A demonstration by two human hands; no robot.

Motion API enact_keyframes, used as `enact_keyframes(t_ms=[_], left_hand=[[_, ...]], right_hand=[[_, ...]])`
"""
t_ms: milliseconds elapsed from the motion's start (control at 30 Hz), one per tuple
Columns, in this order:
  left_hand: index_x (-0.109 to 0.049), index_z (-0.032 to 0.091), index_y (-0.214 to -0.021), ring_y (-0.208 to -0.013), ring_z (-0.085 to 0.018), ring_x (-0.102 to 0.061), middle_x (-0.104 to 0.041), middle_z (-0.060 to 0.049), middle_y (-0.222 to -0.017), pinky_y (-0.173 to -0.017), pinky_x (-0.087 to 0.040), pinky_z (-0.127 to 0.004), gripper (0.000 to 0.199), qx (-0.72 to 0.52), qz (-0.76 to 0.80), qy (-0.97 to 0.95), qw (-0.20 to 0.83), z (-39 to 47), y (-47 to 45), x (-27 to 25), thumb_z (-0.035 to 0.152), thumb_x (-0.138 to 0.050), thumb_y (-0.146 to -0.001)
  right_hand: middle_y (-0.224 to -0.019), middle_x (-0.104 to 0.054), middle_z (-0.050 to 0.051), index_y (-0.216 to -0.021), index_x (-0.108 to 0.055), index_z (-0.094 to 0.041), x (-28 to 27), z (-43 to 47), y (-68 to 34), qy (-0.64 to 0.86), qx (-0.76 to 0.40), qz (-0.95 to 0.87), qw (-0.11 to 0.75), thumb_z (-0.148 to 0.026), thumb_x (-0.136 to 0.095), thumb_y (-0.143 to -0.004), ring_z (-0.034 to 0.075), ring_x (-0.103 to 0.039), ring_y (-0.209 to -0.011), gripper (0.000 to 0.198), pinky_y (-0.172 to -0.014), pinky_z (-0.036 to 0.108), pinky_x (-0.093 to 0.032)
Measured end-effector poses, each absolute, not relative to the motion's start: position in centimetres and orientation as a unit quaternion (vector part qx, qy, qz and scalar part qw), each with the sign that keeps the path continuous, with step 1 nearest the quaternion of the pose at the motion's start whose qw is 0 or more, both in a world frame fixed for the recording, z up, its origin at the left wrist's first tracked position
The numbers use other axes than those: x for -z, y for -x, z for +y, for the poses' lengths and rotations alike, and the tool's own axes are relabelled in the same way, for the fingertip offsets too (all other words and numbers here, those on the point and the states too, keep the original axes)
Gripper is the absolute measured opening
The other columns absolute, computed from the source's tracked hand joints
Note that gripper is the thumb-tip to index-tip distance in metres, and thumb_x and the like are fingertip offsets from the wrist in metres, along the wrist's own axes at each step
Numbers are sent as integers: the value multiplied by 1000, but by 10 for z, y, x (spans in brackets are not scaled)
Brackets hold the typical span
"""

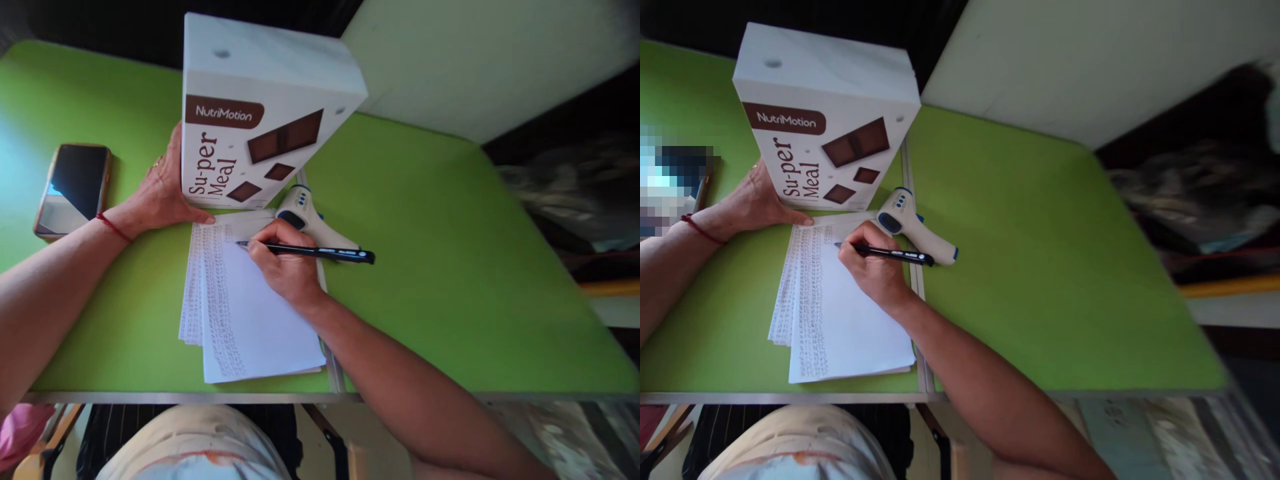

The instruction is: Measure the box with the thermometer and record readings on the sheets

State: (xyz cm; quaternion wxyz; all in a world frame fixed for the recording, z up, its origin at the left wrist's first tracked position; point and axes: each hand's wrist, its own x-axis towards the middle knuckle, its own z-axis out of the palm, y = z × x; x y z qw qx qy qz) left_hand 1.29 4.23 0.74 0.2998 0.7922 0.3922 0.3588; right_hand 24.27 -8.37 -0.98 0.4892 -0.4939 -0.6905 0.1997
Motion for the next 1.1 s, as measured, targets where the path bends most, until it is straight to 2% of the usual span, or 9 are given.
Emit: enact_keyframes(t_ms=[133, 267, 500, 633, 700, 767, 933, 1000, 1100], left_hand=[[-58, 24, -137, -152, -46, -44, -60, -13, -148, -126, -39, -58, 102, -364, 364, -815, 268, 43, -7, -4, 86, -85, -62], [-56, 27, -141, -150, -44, -48, -64, -11, -142, -126, -42, -57, 94, -387, 371, -796, 282, 45, -1, 4, 81, -85, -69], [-59, 28, -136, -130, -43, -66, -71, -10, -131, -113, -54, -59, 86, -404, 416, -764, 281, 44, 10, 16, 77, -87, -72], [-65, 26, -125, -115, -40, -72, -76, -12, -122, -102, -59, -59, 72, -405, 459, -741, 275, 40, 14, 11, 80, -79, -80], [-66, 25, -122, -113, -40, -72, -77, -13, -123, -98, -60, -60, 71, -392, 482, -732, 279, 36, 13, 6, 82, -76, -82], [-67, 24, -121, -114, -42, -72, -77, -14, -124, -95, -60, -62, 71, -379, 502, -723, 287, 33, 11, 1, 83, -74, -82], [-69, 24, -116, -108, -41, -75, -79, -13, -118, -89, -63, -58, 66, -385, 504, -714, 295, 29, 7, -1, 81, -75, -83], [-69, 24, -117, -108, -40, -75, -79, -13, -119, -88, -63, -57, 66, -390, 498, -712, 304, 28, 6, -1, 81, -73, -84], [-69, 23, -118, -108, -40, -76, -80, -13, -120, -89, -63, -58, 67, -386, 495, -710, 319, 25, 4, -4, 82, -71, -85]], right_hand=[[-80, -69, 1, -91, -67, -26, 2, -87, -254, 471, -92, -757, 443, -27, -58, -99, 18, -63, -70, 11, -70, 33, -57], [-99, -72, 10, -114, -74, -24, -3, -85, -272, 414, -8, -850, 327, -13, -48, -105, 25, -68, -94, 31, -84, 41, -59], [-101, -71, 13, -122, -78, -20, 2, -80, -278, 425, 43, -892, 146, 3, -43, -98, 27, -64, -92, 47, -85, 44, -55], [-102, -72, 13, -120, -77, -18, -3, -74, -289, 457, 95, -867, 172, 0, -49, -97, 27, -65, -96, 41, -84, 42, -55], [-108, -72, 17, -114, -76, -14, -4, -70, -303, 525, 132, -818, 193, -12, -61, -95, 30, -66, -98, 24, -80, 43, -56], [-107, -72, 20, -109, -74, -13, -2, -65, -315, 595, 131, -770, 192, -28, -75, -89, 31, -65, -93, 25, -74, 42, -54], [-76, -68, 7, -83, -69, -20, -3, -54, -324, 699, -71, -697, 146, -31, -79, -84, 20, -57, -63, 15, -56, 31, -40], [-71, -66, 4, -78, -65, -22, -11, -53, -319, 720, -102, -652, 212, -33, -78, -82, 18, -53, -59, 17, -55, 31, -36], [-73, -65, 1, -85, -65, -23, -23, -59, -302, 670, -155, -597, 413, -44, -80, -77, 18, -55, -61, 26, -57, 32, -39]])
